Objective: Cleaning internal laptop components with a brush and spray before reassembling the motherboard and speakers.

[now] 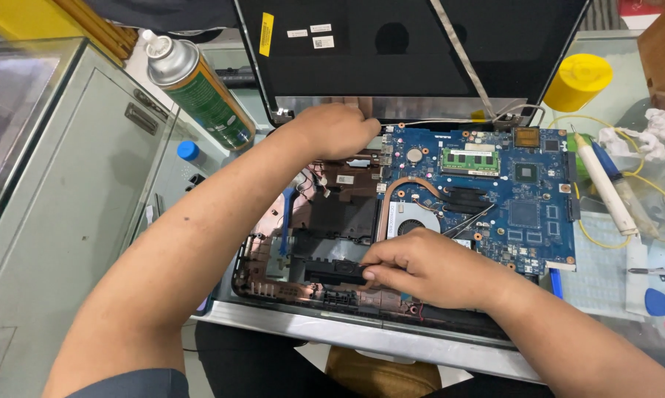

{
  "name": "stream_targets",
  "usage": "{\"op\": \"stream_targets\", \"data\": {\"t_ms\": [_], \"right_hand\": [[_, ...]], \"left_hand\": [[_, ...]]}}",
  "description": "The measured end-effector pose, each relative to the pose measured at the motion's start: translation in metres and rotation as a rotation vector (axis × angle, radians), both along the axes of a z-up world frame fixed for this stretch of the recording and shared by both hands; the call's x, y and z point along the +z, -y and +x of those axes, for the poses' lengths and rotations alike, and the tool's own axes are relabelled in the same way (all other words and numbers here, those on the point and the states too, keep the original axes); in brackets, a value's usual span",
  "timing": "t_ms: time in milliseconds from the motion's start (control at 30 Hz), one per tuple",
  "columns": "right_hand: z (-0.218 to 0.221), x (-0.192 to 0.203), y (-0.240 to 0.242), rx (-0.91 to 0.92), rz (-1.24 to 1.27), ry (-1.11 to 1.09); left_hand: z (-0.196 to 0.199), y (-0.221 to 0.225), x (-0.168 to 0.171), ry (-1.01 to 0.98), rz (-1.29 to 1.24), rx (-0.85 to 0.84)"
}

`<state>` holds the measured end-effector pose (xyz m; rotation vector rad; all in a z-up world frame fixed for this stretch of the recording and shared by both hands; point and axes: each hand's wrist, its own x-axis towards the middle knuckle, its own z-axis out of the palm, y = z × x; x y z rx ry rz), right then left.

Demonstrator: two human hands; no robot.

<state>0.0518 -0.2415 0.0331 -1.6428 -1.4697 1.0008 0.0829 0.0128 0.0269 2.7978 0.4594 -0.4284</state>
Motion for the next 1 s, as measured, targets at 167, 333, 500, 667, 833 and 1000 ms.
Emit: {"op": "stream_targets", "data": {"t_ms": [167, 333, 500, 667, 833, 1000], "right_hand": [[0.0, 0.002, -0.001, 0.001, -0.007, 0.008], [0.0, -0.002, 0.001, -0.005, 0.001, -0.015], [0.0, -0.001, 0.002, -0.003, -0.005, -0.009], [0.001, 0.001, 0.001, -0.004, -0.011, -0.004], [0.001, 0.001, 0.002, -0.01, -0.003, -0.003], [0.004, 0.0, -0.001, 0.048, -0.094, 0.018]], "left_hand": [[-0.018, 0.014, 0.027, 0.047, -0.004, 0.006], [-0.018, 0.013, 0.029, 0.11, -0.039, 0.017], [-0.023, 0.015, 0.038, 0.132, -0.094, 0.042], [-0.025, 0.009, 0.037, 0.173, -0.046, -0.03], [-0.028, 0.011, 0.037, 0.18, 0.214, -0.235], [-0.022, -0.005, 0.031, 0.096, 0.326, -0.56]]}}
